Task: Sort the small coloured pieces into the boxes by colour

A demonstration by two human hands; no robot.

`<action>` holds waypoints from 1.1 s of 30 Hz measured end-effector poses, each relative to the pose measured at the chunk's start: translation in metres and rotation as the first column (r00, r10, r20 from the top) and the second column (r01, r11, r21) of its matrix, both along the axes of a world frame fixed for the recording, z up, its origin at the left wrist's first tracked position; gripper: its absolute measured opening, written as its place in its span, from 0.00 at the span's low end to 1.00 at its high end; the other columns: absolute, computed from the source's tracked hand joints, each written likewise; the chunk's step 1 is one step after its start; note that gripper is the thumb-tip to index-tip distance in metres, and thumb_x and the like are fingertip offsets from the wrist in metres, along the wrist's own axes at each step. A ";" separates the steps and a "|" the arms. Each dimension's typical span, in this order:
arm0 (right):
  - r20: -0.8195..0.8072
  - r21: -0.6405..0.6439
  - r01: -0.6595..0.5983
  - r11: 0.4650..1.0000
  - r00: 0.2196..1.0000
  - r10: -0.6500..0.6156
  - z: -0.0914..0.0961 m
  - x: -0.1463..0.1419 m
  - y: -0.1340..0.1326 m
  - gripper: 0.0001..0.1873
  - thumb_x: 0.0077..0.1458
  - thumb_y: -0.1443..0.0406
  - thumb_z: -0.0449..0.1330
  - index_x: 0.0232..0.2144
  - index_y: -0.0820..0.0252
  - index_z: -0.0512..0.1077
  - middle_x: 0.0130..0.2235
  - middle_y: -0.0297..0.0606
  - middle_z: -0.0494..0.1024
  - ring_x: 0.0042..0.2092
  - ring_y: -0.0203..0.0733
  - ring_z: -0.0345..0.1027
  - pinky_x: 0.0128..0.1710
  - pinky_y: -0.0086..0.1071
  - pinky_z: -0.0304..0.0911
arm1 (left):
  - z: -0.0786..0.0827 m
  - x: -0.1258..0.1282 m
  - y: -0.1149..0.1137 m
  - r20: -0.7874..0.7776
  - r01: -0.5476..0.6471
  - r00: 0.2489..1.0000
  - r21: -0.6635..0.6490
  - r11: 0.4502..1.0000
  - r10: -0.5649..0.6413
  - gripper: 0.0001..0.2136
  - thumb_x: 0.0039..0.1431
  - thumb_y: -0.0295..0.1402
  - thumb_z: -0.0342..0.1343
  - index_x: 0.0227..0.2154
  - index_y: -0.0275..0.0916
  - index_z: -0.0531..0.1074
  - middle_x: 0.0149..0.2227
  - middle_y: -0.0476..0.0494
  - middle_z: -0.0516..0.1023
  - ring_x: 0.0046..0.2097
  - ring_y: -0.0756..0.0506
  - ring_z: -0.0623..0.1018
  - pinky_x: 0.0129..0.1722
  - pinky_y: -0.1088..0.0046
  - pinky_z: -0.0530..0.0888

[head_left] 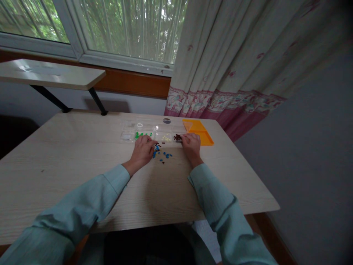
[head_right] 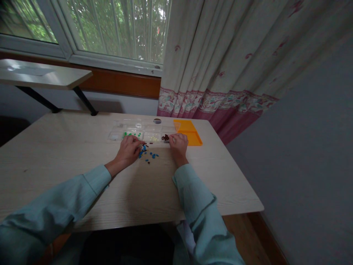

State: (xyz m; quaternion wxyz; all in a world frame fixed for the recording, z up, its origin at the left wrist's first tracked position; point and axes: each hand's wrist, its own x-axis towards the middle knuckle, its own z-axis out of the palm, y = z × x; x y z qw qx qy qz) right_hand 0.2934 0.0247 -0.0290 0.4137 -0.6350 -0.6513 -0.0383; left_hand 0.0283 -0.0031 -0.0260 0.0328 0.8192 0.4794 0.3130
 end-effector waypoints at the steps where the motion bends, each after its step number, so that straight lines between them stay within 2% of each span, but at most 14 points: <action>1: 0.005 0.006 0.000 1.000 1.000 0.000 0.000 0.000 0.000 0.17 0.62 0.56 0.54 0.35 0.58 0.79 0.38 0.43 0.79 0.44 0.47 0.65 0.49 0.41 0.56 | 0.000 0.000 0.000 -0.012 -0.001 1.000 -0.005 1.000 0.000 0.14 0.60 0.27 0.52 0.46 0.44 0.77 0.41 0.39 0.67 0.46 0.39 0.65 0.48 0.55 0.67; 5: 0.036 0.009 -0.005 1.000 0.999 0.005 0.000 0.000 0.001 0.18 0.63 0.56 0.53 0.34 0.59 0.79 0.37 0.43 0.79 0.43 0.46 0.65 0.48 0.40 0.57 | 0.002 0.000 0.000 -0.049 0.009 0.999 -0.016 1.000 -0.010 0.13 0.62 0.29 0.51 0.45 0.45 0.78 0.37 0.40 0.66 0.44 0.39 0.65 0.45 0.57 0.67; 13: 0.027 0.027 -0.023 0.999 0.999 0.022 0.001 0.000 0.000 0.17 0.62 0.57 0.54 0.34 0.58 0.79 0.37 0.41 0.79 0.42 0.46 0.66 0.48 0.40 0.57 | 0.004 0.000 -0.003 -0.043 0.041 0.998 -0.014 0.999 -0.042 0.09 0.62 0.27 0.51 0.37 0.43 0.77 0.38 0.41 0.67 0.44 0.40 0.65 0.45 0.60 0.66; 22: 0.037 0.043 -0.033 0.999 0.999 0.031 0.002 -0.001 0.000 0.18 0.63 0.57 0.53 0.32 0.58 0.79 0.36 0.42 0.79 0.41 0.46 0.66 0.47 0.40 0.58 | 0.002 -0.001 -0.002 -0.020 0.099 0.995 -0.023 0.995 -0.100 0.09 0.61 0.27 0.51 0.38 0.43 0.76 0.38 0.41 0.69 0.45 0.40 0.66 0.46 0.58 0.65; 27: 0.050 0.045 -0.045 0.998 0.998 0.043 0.002 0.000 0.000 0.18 0.63 0.57 0.52 0.32 0.58 0.79 0.35 0.41 0.79 0.40 0.45 0.66 0.46 0.40 0.58 | 0.005 0.000 -0.004 -0.023 0.091 0.995 -0.021 0.996 -0.092 0.09 0.64 0.32 0.50 0.39 0.42 0.76 0.38 0.41 0.70 0.44 0.40 0.66 0.45 0.59 0.65; 33: 0.046 0.033 -0.054 0.998 0.998 0.052 0.003 -0.001 -0.001 0.18 0.63 0.58 0.52 0.33 0.58 0.79 0.35 0.42 0.79 0.41 0.46 0.66 0.47 0.40 0.58 | 0.006 0.000 -0.003 -0.042 0.079 0.996 -0.035 0.996 -0.081 0.07 0.61 0.32 0.54 0.37 0.42 0.76 0.38 0.41 0.70 0.45 0.39 0.66 0.46 0.58 0.65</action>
